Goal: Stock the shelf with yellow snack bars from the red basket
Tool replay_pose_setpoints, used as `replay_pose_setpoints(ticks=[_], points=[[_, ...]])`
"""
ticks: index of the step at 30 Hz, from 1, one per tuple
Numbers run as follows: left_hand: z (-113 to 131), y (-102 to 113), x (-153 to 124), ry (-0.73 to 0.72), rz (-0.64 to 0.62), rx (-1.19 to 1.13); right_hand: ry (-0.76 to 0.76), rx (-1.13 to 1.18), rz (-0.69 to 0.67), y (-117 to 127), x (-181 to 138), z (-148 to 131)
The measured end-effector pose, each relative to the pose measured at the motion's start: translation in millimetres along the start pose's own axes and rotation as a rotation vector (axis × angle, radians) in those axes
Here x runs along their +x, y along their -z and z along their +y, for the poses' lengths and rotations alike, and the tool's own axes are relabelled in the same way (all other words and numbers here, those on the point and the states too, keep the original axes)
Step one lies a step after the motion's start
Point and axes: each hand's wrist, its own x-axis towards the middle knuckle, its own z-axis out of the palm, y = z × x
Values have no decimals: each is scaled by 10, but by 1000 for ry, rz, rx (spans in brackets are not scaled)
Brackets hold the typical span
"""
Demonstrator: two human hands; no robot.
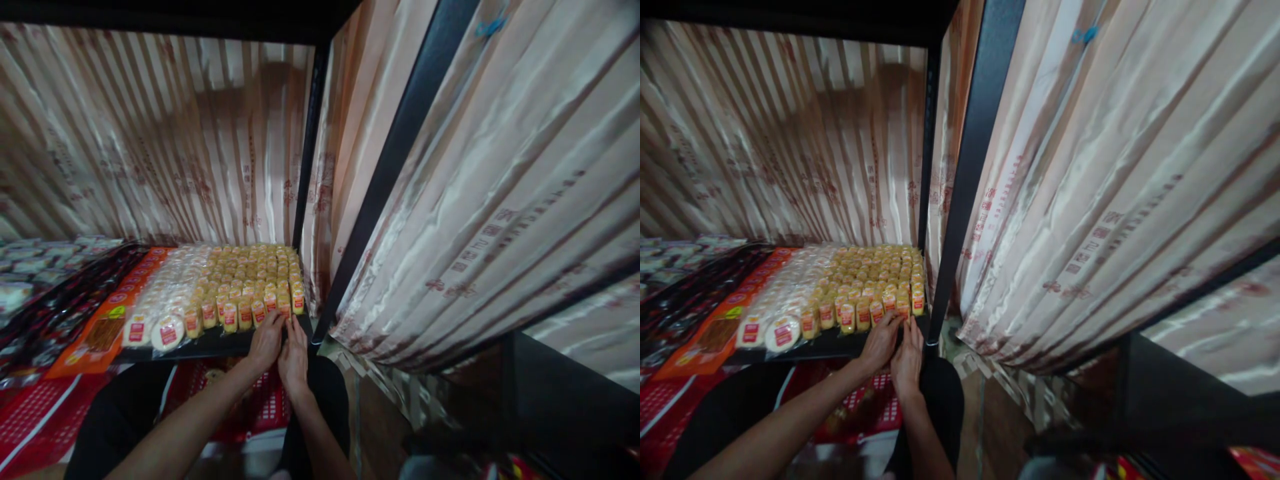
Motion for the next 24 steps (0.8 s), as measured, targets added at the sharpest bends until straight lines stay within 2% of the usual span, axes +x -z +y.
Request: replay_pose_setpoints(ticks=[8,12,15,17,20,22,24], points=[[-33,19,-259,-21,-26,-48,57,65,93,-19,-331,-30],[-108,14,-536,-19,-70,-80,8,110,38,-123,-551,-86],[-243,11,-762,48,-66,-82,-45,99,-69,-214,-666,-129],[-380,9,-900,109,-93,-74,-61,60,-189,-287,-710,-129],[-650,-4,-1080,241,-212,-24,-80,-55,-453,-441,-751,-58],[-851,-20,-1182,364,-324,-26,-115,-63,-558,-569,-779,25],[-1047,-35,-1266,431,-373,-38,-146,-68,-679,-697,-803,112]])
